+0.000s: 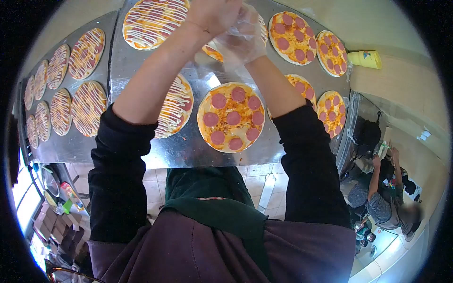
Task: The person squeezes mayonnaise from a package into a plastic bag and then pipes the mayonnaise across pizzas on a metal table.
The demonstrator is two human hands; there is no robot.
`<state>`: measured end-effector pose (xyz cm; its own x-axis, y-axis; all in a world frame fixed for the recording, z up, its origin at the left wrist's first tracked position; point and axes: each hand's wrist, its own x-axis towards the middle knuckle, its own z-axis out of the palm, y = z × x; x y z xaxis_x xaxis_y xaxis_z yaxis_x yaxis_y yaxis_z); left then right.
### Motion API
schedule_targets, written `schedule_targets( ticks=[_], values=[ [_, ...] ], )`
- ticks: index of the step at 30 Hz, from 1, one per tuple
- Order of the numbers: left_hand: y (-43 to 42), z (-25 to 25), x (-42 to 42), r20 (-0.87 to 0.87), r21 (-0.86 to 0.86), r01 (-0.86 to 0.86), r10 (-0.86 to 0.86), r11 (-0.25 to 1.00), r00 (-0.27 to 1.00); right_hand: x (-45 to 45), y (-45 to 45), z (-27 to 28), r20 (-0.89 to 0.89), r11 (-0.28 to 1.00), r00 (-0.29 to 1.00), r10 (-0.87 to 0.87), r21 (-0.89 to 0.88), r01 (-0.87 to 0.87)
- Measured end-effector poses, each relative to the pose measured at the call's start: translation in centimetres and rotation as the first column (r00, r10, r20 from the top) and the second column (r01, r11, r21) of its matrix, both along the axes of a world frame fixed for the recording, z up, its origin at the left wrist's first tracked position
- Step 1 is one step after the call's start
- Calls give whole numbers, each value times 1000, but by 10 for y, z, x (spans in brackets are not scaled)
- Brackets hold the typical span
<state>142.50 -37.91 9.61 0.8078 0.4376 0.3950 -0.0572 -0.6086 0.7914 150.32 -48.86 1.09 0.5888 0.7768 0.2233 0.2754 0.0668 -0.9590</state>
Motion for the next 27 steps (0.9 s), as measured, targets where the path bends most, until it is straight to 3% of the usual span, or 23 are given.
schedule_targets(
  ticks=[2, 4, 8, 10, 12, 14, 15, 16, 17, 18, 19, 21, 27],
  values=[
    [13, 11, -4, -59, -5, 14, -14, 1000, 998, 1, 10, -3, -20, 999, 999, -34, -37, 33],
    [22, 15, -2, -181, -161, -13, -17, 987, 983, 5, 31, -6, -36, 995, 997, -66, -74, 63],
    [17, 12, -4, -184, -145, -21, -7, 989, 983, -3, 27, 4, -38, 983, 991, -126, -137, 120],
    [4, 0, 4, -266, -36, -35, 24, 999, 964, -7, 6, 16, -28, 977, 988, -155, -156, 148],
    [-13, 4, 5, -111, -149, -17, 0, 989, 994, -7, -9, 25, -15, 971, 984, -179, -161, 174],
    [-26, -18, 29, -140, -12, 52, -53, 999, 989, -2, -19, 29, 2, 983, 987, -160, -95, 159],
    [-32, -5, 28, -125, -62, 141, -147, 988, 981, -4, -24, 30, 16, 991, 991, -129, -29, 130],
    [-47, -50, 58, 349, 60, 11, -31, 998, 937, -2, -27, 30, 30, 995, 995, -92, 42, 91],
    [-55, -43, 68, 432, -73, 139, -94, 988, 897, 5, -25, 34, 45, 993, 998, -52, 111, 47],
    [-56, -41, 77, 363, 13, 167, -160, 986, 918, 8, -17, 32, 55, 986, 998, -9, 168, 0],
    [-62, 9, 53, 12, 105, 161, -163, 981, 987, 4, -15, 34, 60, 977, 998, 30, 210, -42],
    [-69, 35, 53, -189, 328, 209, -153, 921, 970, 15, -16, 38, 73, 958, 993, 92, 264, -109],
    [-67, 77, 48, -49, 460, 11, 13, 888, 999, 45, -14, 45, 85, 942, 978, 189, 267, -205]
  ],
)
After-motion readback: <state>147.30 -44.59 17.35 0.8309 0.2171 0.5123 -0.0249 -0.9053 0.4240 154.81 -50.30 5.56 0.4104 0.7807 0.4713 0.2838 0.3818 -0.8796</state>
